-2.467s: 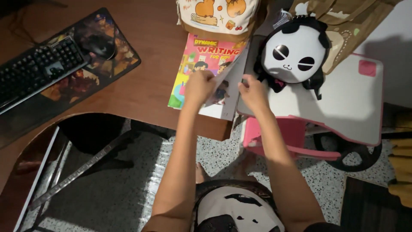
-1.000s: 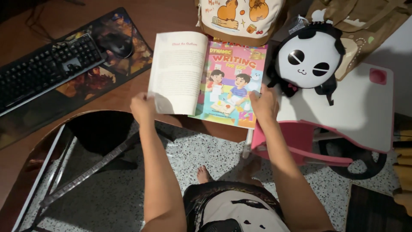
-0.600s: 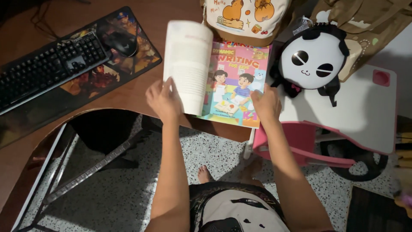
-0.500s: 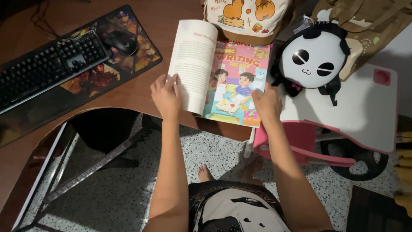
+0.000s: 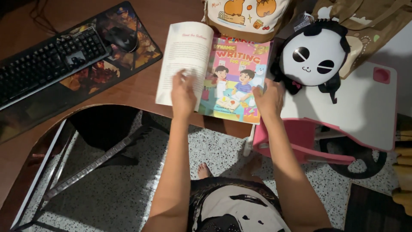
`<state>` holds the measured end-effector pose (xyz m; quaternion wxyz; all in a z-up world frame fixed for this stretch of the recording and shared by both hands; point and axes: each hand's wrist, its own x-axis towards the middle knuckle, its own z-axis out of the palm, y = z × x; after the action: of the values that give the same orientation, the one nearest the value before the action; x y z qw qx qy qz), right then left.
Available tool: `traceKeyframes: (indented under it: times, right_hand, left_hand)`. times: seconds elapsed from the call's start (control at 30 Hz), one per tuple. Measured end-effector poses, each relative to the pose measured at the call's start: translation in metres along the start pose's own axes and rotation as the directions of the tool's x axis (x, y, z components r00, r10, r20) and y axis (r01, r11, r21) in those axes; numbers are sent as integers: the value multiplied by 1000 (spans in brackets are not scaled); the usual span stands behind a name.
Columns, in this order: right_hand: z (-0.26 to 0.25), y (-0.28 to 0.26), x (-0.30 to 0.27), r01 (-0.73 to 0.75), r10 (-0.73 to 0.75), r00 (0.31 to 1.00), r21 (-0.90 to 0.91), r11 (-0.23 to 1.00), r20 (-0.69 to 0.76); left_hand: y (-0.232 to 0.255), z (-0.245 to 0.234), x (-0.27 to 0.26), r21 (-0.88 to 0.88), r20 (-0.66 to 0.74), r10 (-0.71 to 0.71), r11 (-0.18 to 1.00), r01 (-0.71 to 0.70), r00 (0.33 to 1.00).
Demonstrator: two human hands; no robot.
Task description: Organizing objects on a desk, moving a chair, and flipping through a book.
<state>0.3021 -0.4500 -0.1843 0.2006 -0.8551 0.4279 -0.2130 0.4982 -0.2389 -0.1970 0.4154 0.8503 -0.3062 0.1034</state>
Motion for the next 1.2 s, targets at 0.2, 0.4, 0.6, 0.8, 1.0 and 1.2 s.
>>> traceKeyframes:
  times: [0.2, 0.4, 0.6, 0.8, 1.0, 1.2]
  right_hand:
    - [-2, 1, 4, -151, 140, 985, 120, 981, 96]
    - [16, 19, 4, -20, 26, 999, 142, 990, -45]
    - [8, 5, 2, -83, 81, 997, 203, 976, 17]
    - [11, 9, 2, -105, 98, 994, 414, 904, 39]
    - [24, 33, 6, -82, 91, 996, 425, 902, -1]
    - [7, 12, 1, -204, 192, 979, 443, 873, 72]
  left_hand:
    - [20, -8, -11, -200, 175, 105, 977, -69, 979]
    - [38, -35, -18, -8, 469, 77, 997, -83, 880]
    - [21, -31, -29, 82, 557, 43, 991, -107, 830]
    - [10, -27, -32, 91, 484, 79, 986, -140, 871]
    - [8, -27, -32, 65, 454, 90, 989, -134, 886]
    - [7, -28, -30, 37, 450, 87, 992, -117, 889]
